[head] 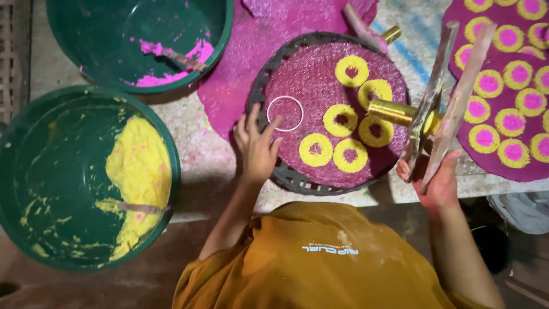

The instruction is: The person uses a manual press to shape yellow and pink dough into circular patterns on a pink mat. They repeatedly load the press with dough from green bowls, press it onto the mat, and arrange the finished pieces.

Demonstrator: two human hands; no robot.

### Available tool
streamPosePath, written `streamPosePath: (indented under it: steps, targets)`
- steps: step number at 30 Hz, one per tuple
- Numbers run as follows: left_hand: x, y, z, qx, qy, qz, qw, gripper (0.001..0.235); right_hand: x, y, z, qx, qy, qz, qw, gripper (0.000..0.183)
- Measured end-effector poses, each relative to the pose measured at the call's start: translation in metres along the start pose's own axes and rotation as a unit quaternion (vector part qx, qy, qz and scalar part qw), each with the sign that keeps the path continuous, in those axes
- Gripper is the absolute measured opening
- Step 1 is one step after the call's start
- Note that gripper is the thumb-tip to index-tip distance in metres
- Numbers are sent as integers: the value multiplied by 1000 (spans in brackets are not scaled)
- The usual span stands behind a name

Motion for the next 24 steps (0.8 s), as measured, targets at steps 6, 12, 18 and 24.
streamPosePath:
  steps: [6, 12, 18, 24]
  targets:
    - [1, -22, 29, -43, -45, -14, 998, 10, -18, -8, 1, -2, 7, -19, 1000, 93]
    - [-16, -8, 30, -73, -22, -41, 996, 15, -20, -1, 10, -7, 13, -33, 999, 89]
    - [1, -38, 23, -71, 317, -59, 944, 66, -42, -36, 18, -137, 201, -118, 963, 82]
    - [-9, -112, 31, -101, 890, -29, 444, 33, -92, -93, 27, -345, 337, -284, 829, 76]
Point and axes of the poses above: each hand's wrist, its own y-axis away from the middle knuckle, its own x-axis out of the back of the hand, z = x × y, the point moved 10 cm from there along -y, towards the middle knuckle, and after that the axes turned 13 degrees about -z, right-handed, at the moved point
